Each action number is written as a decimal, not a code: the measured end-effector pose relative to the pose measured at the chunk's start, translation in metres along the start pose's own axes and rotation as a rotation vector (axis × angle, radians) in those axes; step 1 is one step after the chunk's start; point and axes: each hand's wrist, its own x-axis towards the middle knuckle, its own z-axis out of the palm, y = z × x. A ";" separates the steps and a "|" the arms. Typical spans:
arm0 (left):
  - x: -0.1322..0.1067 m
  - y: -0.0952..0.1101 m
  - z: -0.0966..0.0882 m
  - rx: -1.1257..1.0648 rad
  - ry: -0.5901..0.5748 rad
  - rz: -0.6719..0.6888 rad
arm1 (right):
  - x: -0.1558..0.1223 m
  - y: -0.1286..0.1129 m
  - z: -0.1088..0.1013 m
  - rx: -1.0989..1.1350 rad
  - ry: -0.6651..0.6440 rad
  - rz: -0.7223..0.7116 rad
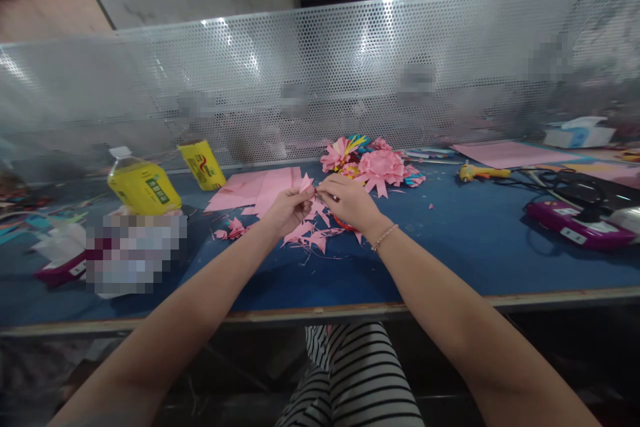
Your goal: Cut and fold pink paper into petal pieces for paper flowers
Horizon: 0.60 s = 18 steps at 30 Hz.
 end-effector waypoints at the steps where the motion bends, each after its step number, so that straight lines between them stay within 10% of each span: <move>1: 0.000 0.000 0.001 -0.001 0.001 -0.004 | 0.000 0.000 0.000 -0.010 0.006 -0.013; 18: 0.002 0.001 -0.004 -0.113 -0.017 -0.044 | -0.003 0.000 -0.004 -0.064 -0.108 -0.124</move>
